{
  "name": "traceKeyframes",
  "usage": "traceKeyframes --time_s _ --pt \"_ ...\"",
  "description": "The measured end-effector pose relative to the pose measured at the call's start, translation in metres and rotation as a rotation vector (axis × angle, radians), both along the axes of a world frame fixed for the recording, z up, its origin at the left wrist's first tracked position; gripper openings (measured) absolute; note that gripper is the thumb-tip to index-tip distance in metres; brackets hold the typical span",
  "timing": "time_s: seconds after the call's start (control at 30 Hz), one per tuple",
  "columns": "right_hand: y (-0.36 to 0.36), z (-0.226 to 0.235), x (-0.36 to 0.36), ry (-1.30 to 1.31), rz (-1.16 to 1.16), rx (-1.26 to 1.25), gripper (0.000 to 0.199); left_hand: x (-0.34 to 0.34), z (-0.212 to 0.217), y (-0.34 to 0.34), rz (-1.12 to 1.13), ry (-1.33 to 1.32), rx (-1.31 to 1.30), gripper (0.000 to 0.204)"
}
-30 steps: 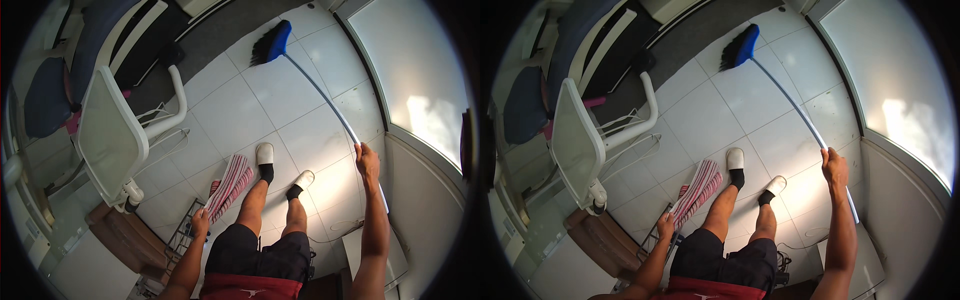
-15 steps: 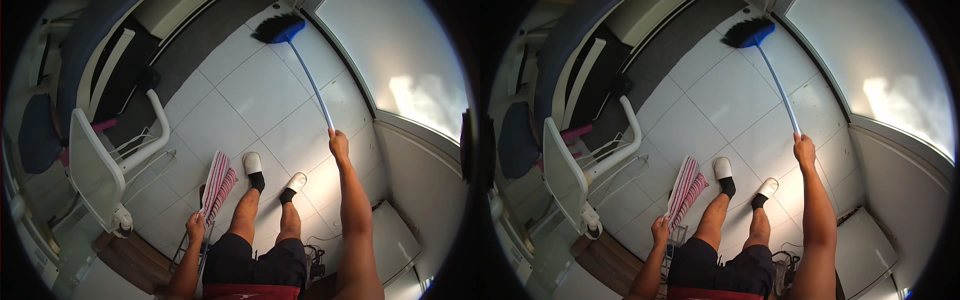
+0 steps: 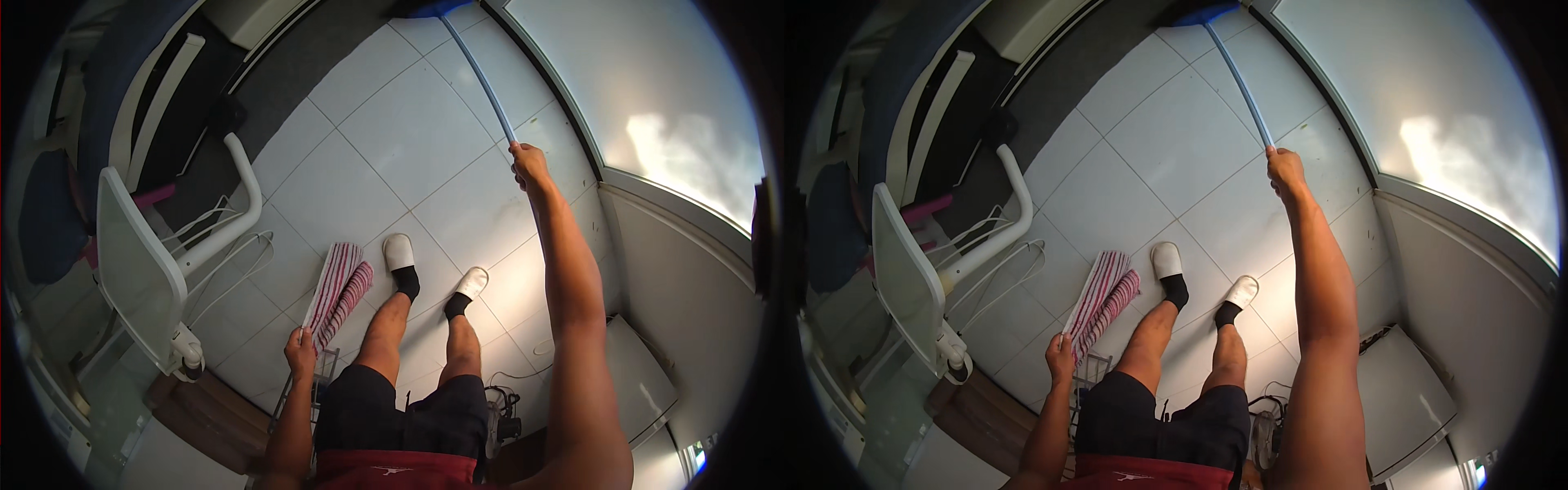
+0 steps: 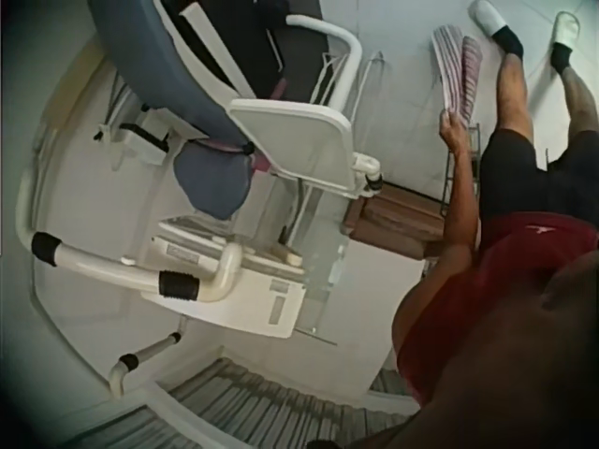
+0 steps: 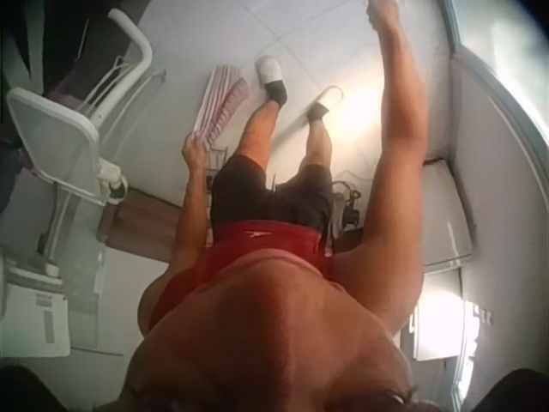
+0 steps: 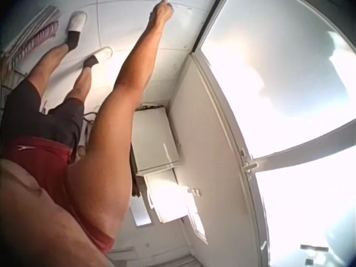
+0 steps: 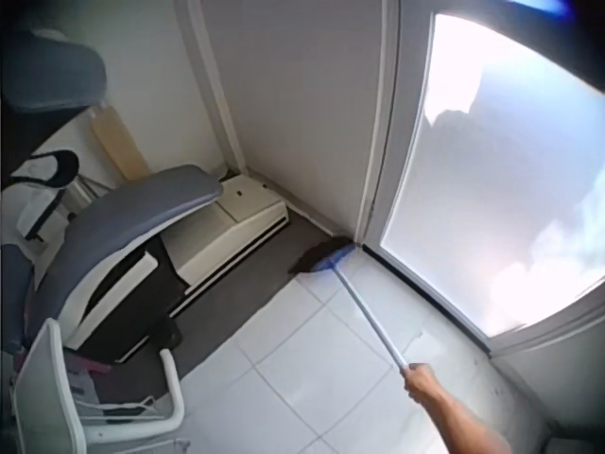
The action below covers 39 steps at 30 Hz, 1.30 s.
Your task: The person sweeps the floor with a broom while moving a chair, a water jug, an electric fan, a drying rack, and a mat out of the way.
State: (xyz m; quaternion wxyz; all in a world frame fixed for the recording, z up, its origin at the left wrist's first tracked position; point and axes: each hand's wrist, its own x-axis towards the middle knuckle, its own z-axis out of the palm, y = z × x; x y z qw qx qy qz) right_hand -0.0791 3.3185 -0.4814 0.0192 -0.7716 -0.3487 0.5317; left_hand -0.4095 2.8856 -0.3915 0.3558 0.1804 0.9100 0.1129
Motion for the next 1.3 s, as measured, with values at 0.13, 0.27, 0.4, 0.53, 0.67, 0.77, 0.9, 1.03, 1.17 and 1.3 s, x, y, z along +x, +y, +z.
traceKeyframes --time_s 0.13,0.27,0.4,0.53,0.67,0.77,0.9,1.03,1.17,1.3 --pt "-0.156 -0.018 0.092 -0.272 0.147 0.114 0.032 -0.005 0.004 -0.002 0.003 0.070 0.107 0.026" --pt "-0.250 0.105 0.132 -0.455 0.288 0.200 0.031 -0.041 0.031 -0.018 0.027 0.253 0.142 0.024" --pt "-0.285 0.164 0.158 -0.397 0.264 0.270 0.026 -0.078 0.029 -0.058 0.112 0.419 0.113 0.030" --pt "-0.243 0.149 0.088 -0.311 0.528 0.100 0.020 -0.091 -0.011 -0.158 0.301 0.209 -0.643 0.049" --pt "-0.179 0.091 0.046 -0.301 0.688 0.038 0.026 -0.026 -0.005 -0.112 -0.020 -0.308 -0.466 0.042" --pt "-0.170 0.084 0.069 -0.370 0.699 -0.022 0.028 0.006 0.012 -0.057 -0.111 -0.359 -0.321 0.035" --pt "-0.238 0.135 0.177 -0.655 0.663 0.037 0.026 0.011 0.020 -0.082 -0.020 -0.444 -0.295 0.032" --pt "-0.279 0.215 0.230 -0.684 0.645 0.084 0.020 0.002 -0.004 -0.161 0.050 -0.566 -0.422 0.028" --pt "-0.296 0.216 0.198 -0.481 0.683 0.184 0.019 -0.017 -0.020 -0.197 -0.122 -0.529 -0.487 0.027" --pt "-0.270 0.153 0.136 -0.406 0.804 0.139 0.024 -0.004 -0.018 -0.150 -0.002 -0.557 -0.430 0.028"
